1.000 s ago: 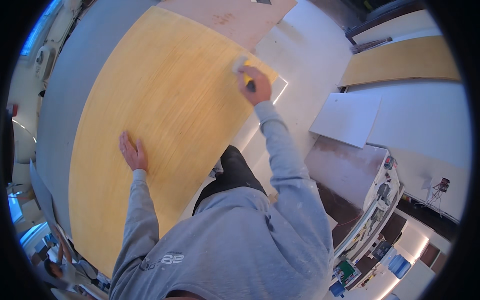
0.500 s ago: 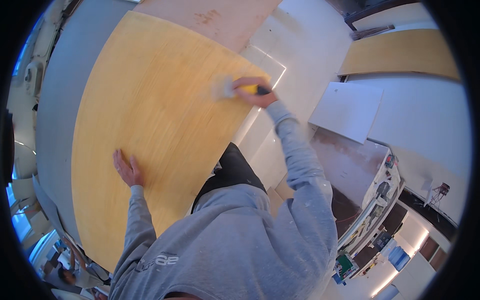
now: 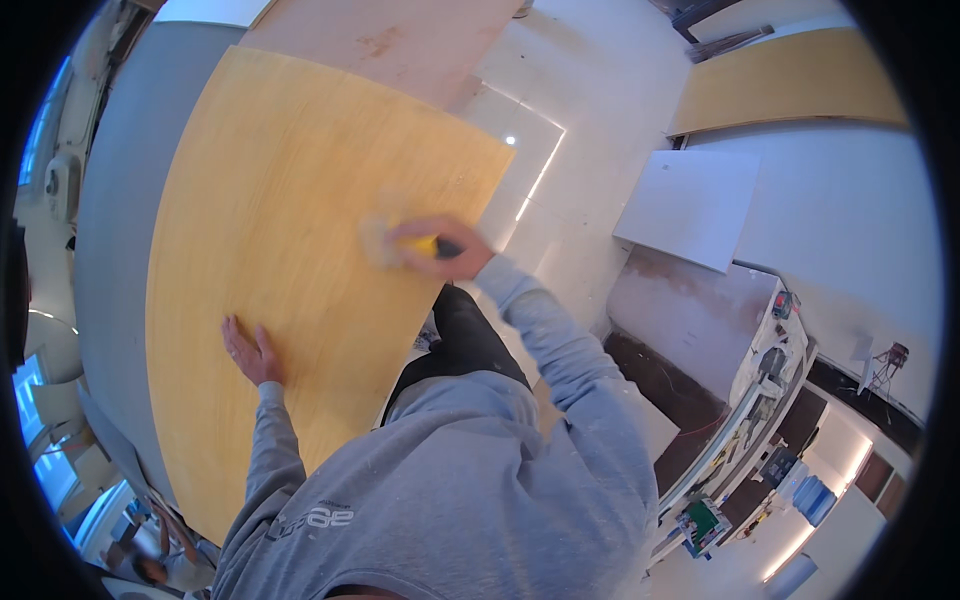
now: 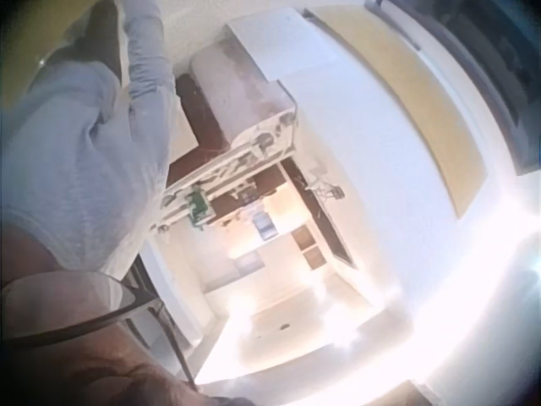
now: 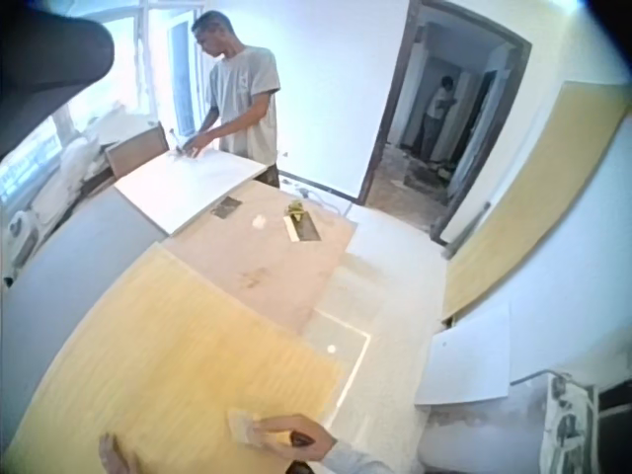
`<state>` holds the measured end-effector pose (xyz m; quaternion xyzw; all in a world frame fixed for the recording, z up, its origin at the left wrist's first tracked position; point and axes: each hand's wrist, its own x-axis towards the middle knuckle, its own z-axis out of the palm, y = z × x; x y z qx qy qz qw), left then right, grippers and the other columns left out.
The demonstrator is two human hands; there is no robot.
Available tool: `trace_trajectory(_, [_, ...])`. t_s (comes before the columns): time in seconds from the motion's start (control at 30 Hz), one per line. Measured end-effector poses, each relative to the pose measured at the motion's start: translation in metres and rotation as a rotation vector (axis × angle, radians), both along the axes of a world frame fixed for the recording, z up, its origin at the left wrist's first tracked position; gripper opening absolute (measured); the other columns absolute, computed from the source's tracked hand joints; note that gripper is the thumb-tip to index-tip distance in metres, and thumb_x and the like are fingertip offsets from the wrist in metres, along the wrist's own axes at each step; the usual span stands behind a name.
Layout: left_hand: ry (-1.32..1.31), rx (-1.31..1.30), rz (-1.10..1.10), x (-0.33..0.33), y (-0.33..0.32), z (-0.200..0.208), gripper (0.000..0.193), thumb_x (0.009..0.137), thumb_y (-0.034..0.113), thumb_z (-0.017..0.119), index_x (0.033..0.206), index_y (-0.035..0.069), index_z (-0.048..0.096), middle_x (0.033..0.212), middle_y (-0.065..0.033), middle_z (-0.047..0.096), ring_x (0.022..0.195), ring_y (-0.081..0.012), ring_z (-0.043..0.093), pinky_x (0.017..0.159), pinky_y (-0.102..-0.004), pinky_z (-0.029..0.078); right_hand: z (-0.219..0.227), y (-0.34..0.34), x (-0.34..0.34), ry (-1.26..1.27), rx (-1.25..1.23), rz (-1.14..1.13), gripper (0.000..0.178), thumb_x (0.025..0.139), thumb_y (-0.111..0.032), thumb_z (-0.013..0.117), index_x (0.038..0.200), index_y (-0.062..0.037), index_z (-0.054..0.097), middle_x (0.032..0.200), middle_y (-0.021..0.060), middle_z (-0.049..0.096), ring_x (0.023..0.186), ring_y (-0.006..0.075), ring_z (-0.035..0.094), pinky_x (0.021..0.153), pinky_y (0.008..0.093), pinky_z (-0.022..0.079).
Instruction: The person applies a clear coating to a large wooden board using a wide brush, making long strokes across the length of the surface.
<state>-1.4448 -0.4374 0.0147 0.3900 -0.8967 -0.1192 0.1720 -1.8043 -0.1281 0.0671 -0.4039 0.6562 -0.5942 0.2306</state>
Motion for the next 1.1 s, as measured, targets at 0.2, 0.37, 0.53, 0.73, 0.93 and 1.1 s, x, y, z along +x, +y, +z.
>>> trace_trajectory(0.2, [0.007, -0.013, -0.013, 0.003, 0.000, -0.002, 0.060, 0.101, 0.030, 0.060, 0.151, 0.001, 0.043, 0.157, -0.0216, 0.042, 0.149, -0.0394, 0.032, 0.122, -0.0516, 0.027, -0.044, 0.069, -0.108, -0.166, 0.247, -0.069, 0.019, 0.092, -0.013, 0.074, 0.108, -0.0031, 0.077, 0.111, 0.0079, 0.076, 0.108, 0.0177, 0.069, 0.097, 0.0342, 0.055])
trace_trajectory(0.37, [0.008, -0.013, -0.002, 0.002, 0.001, -0.002, 0.060, 0.101, 0.030, 0.060, 0.151, 0.002, 0.043, 0.158, -0.0209, 0.041, 0.149, -0.0392, 0.032, 0.122, -0.0515, 0.027, -0.007, 0.119, -0.167, 0.385, 0.298, -0.611, 0.013, 0.093, -0.003, 0.065, 0.103, -0.0012, 0.073, 0.098, 0.0103, 0.076, 0.082, 0.0194, 0.072, 0.082, 0.0321, 0.057])
trace_trajectory(0.53, [-0.035, 0.002, 0.007, -0.003, 0.001, -0.002, 0.062, 0.102, 0.032, 0.057, 0.154, 0.003, 0.040, 0.162, -0.0193, 0.037, 0.151, -0.0392, 0.029, 0.123, -0.0506, 0.023, 0.001, 0.027, -0.003, 0.137, -0.103, -0.054, 0.022, 0.086, -0.007, 0.077, 0.107, -0.0048, 0.072, 0.108, 0.0114, 0.074, 0.104, 0.0252, 0.070, 0.094, 0.0392, 0.054])
trace_trajectory(0.73, [-0.276, -0.076, 0.021, 0.029, 0.024, -0.023, 0.062, 0.108, 0.039, 0.037, 0.162, 0.009, 0.027, 0.170, -0.0172, 0.021, 0.157, -0.0390, 0.014, 0.127, -0.0510, 0.007, -0.030, 0.053, -0.010, -0.136, 0.210, 0.228, 0.019, 0.087, -0.008, 0.079, 0.105, -0.0051, 0.076, 0.107, 0.0082, 0.075, 0.105, 0.0210, 0.070, 0.094, 0.0378, 0.055])
trace_trajectory(0.93, [-0.347, -0.012, 0.023, 0.100, 0.128, -0.013, 0.062, 0.108, 0.039, 0.034, 0.163, 0.010, 0.027, 0.171, -0.0161, 0.017, 0.158, -0.0388, 0.011, 0.126, -0.0532, 0.003, -0.025, 0.187, -0.194, 0.542, 0.463, -0.902, 0.021, 0.088, -0.014, 0.072, 0.106, -0.0052, 0.076, 0.097, 0.0103, 0.077, 0.090, 0.0209, 0.072, 0.085, 0.0345, 0.056])
trace_trajectory(1.1, [-0.355, 0.128, 0.040, 0.196, 0.202, -0.001, 0.063, 0.107, 0.037, 0.038, 0.163, 0.011, 0.025, 0.171, -0.0175, 0.016, 0.158, -0.0381, 0.007, 0.126, -0.0548, 0.002, -0.001, 0.153, -0.172, 0.583, 0.388, -0.832, 0.019, 0.096, -0.012, 0.070, 0.112, -0.0028, 0.073, 0.106, 0.0160, 0.076, 0.096, 0.0262, 0.074, 0.088, 0.0375, 0.057])
